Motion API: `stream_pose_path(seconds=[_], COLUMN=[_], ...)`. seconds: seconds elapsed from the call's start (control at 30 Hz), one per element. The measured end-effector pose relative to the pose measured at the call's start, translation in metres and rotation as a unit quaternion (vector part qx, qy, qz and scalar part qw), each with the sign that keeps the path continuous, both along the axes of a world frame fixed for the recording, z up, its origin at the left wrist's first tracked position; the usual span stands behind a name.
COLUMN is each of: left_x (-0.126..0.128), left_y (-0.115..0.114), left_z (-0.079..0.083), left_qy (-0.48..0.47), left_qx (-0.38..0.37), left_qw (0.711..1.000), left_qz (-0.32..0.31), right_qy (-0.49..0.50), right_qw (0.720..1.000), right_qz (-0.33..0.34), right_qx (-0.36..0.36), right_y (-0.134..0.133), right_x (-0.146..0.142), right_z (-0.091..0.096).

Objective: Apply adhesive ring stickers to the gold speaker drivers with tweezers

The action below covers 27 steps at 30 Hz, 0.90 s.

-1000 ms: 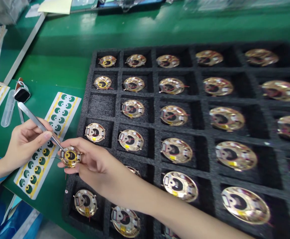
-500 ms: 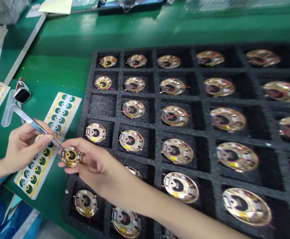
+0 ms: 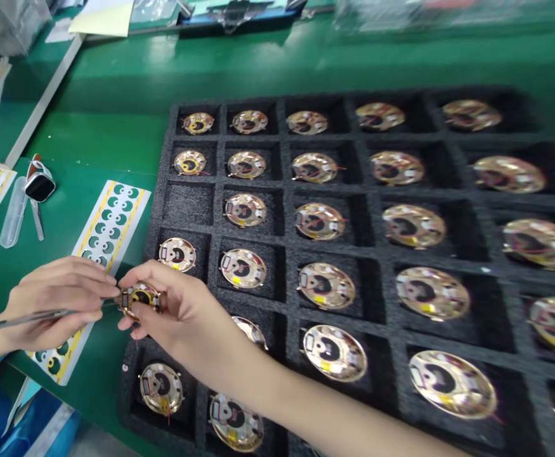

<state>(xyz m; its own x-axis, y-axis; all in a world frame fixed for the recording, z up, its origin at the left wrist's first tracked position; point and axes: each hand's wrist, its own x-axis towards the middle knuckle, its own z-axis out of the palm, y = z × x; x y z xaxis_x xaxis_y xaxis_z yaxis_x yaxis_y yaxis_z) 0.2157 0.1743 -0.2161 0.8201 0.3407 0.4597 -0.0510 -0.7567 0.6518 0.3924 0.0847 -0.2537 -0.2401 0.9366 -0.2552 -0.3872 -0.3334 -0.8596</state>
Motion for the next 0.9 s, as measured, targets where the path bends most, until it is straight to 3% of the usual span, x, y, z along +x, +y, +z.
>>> stream_pose_path(seconds=[0.1, 0.27, 0.5, 0.7, 0.9], left_x=[-0.001, -0.005, -0.009, -0.017, -0.015], left_y=[-0.002, -0.005, 0.011, 0.033, 0.033], left_z=[0.000, -0.006, -0.006, 0.006, 0.008], left_qy=[-0.035, -0.102, 0.014, 0.259, 0.308], left_qx=[-0.037, -0.118, -0.262, -0.187, -0.136], left_qw=[0.998, 0.973, 0.937, 0.932, 0.936], left_qz=[0.024, 0.168, 0.233, 0.173, 0.104], right_qy=[-0.025, -0.027, 0.045, 0.064, 0.051], right_qw=[1.000, 0.999, 0.997, 0.995, 0.995], right_qz=[0.012, 0.020, 0.059, 0.076, 0.087], right_qx=[-0.010, -0.019, -0.014, -0.015, -0.017], right_y=[0.002, 0.003, 0.006, 0.009, 0.009], right_x=[0.002, 0.006, 0.013, 0.016, 0.014], right_z=[0.008, 0.010, 0.003, 0.002, 0.003])
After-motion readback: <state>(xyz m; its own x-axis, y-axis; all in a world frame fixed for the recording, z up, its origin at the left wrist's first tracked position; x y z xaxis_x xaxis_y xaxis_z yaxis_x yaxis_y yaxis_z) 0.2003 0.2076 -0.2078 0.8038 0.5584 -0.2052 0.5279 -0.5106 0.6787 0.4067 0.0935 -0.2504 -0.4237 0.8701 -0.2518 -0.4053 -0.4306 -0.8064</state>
